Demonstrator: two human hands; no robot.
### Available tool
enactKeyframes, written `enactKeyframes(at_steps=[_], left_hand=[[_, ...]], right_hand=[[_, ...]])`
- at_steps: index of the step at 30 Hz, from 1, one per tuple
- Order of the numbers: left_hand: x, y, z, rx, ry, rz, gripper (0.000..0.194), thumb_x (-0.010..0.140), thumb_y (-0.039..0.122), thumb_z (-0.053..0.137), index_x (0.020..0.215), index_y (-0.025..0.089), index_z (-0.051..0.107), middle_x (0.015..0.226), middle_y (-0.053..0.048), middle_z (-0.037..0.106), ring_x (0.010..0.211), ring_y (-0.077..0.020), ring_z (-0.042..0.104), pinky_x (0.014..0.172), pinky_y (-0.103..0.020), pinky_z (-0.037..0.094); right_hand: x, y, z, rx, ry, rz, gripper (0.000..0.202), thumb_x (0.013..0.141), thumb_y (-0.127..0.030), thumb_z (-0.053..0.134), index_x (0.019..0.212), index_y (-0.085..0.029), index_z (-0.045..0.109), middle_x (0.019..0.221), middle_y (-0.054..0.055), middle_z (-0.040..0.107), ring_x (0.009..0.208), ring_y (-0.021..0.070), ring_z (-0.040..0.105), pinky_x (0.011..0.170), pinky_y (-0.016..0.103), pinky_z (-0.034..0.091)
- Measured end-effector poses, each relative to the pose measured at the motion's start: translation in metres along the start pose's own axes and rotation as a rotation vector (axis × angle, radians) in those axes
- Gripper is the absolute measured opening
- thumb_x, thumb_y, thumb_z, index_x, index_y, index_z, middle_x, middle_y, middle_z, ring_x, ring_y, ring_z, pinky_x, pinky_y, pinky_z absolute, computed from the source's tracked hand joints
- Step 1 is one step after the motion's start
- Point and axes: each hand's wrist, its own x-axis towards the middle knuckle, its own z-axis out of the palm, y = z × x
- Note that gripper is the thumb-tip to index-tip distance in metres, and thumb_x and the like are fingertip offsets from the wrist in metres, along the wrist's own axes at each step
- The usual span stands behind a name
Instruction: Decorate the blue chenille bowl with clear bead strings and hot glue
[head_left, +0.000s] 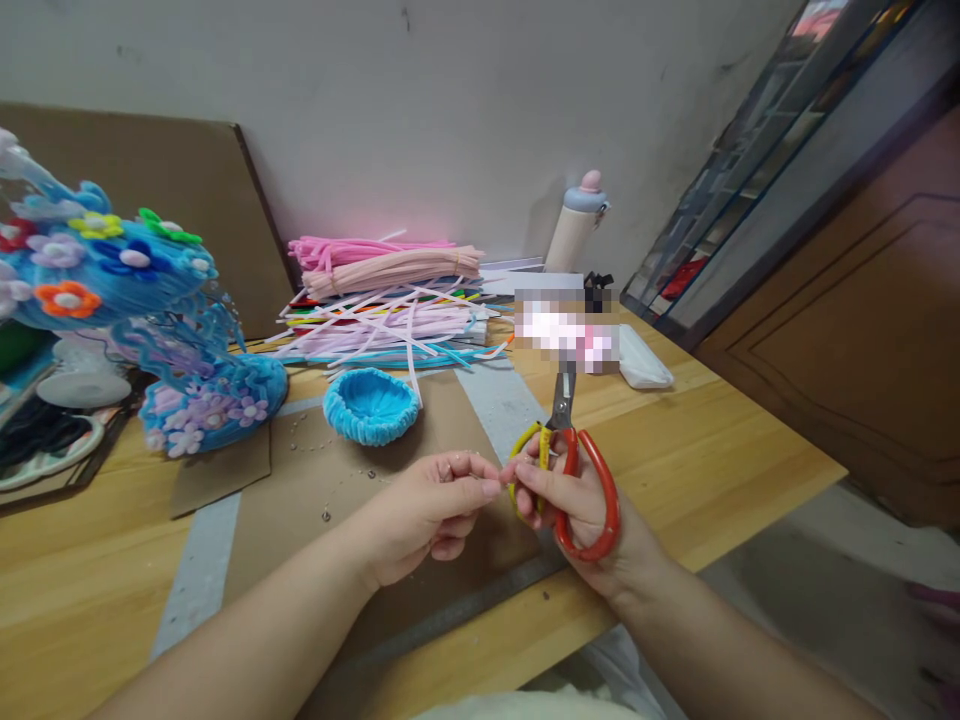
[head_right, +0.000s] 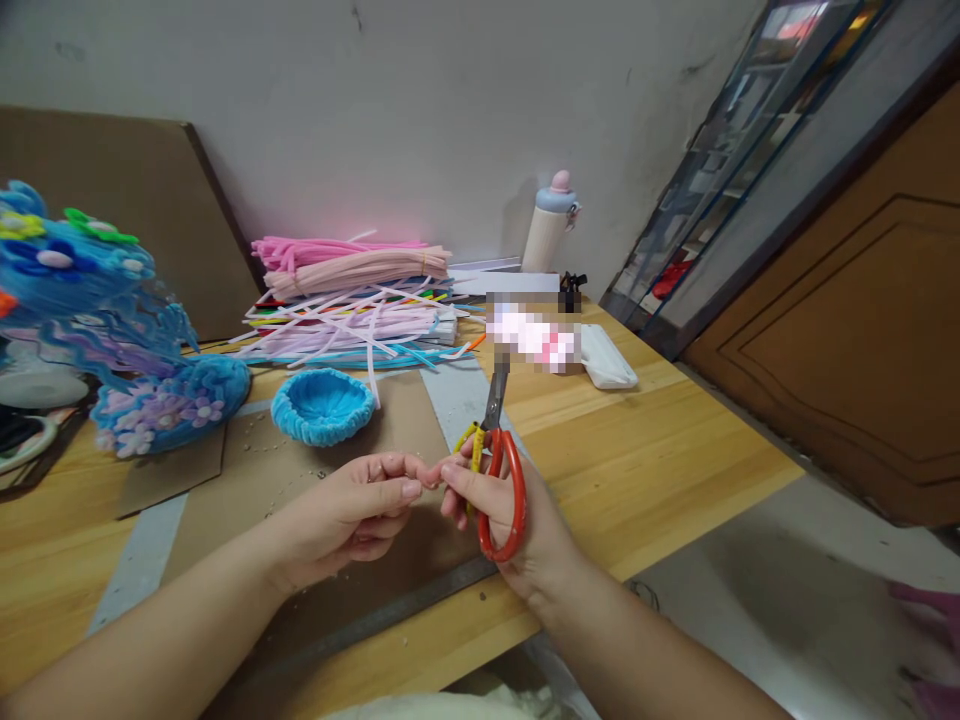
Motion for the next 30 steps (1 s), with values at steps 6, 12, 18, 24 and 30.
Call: enactKeyframes(at_steps=[6,12,18,24,30], left_hand=[[0.0,0.003,0.004,0.026,-0.027,-0.062,0.021,0.084,0.037,0.055,0.079,0.017,0.059,0.051,0.01,0.02,0.041,-0.004,0.01,0.035,-0.017,0.006],[0.003,0.005,0.004,0.025,0.02,-0.093,0.019,0.084,0.036,0.054,0.085,0.019,0.062,0.051,0.01,0.023,0.039,-0.0038,0.009,0.034,-0.018,0.004],[0.006,0.004,0.007,0.06,0.074,-0.091,0.019,0.078,0.036,0.063,0.074,0.018,0.055,0.045,0.012,0.02,0.039,-0.0038,0.007,0.035,-0.018,0.004],[0.012,0.0,0.007,0.072,0.123,-0.056,0.012,0.076,0.029,0.062,0.074,0.017,0.058,0.042,0.011,0.026,0.038,-0.0033,0.011,0.035,-0.018,0.005],[0.013,0.004,0.006,0.009,0.177,0.011,0.006,0.072,0.023,0.06,0.072,0.018,0.056,0.044,0.012,0.024,0.038,-0.0036,0.012,0.036,-0.018,0.006]], right_hand=[[0.0,-0.001,-0.001,-0.165,-0.007,-0.132,0.028,0.077,-0.029,0.07,0.084,-0.019,0.044,0.066,-0.003,0.065,0.049,0.0067,0.055,0.046,0.018,0.042],[-0.002,-0.002,0.003,-0.246,0.078,-0.223,0.03,0.078,-0.028,0.07,0.088,-0.021,0.042,0.075,-0.002,0.069,0.05,0.0065,0.057,0.05,0.019,0.047],[-0.005,-0.002,0.006,-0.234,0.083,-0.25,0.032,0.076,-0.03,0.071,0.089,-0.022,0.044,0.077,-0.002,0.069,0.052,0.0065,0.058,0.049,0.018,0.048],[-0.004,-0.003,-0.003,-0.293,0.106,-0.195,0.035,0.076,-0.043,0.069,0.086,-0.021,0.042,0.072,-0.003,0.063,0.048,0.0068,0.054,0.046,0.018,0.045],[-0.012,-0.007,-0.045,-0.571,-0.08,0.046,0.05,0.078,-0.071,0.044,0.079,-0.021,0.044,0.066,-0.003,0.049,0.043,0.0072,0.041,0.034,0.018,0.034]])
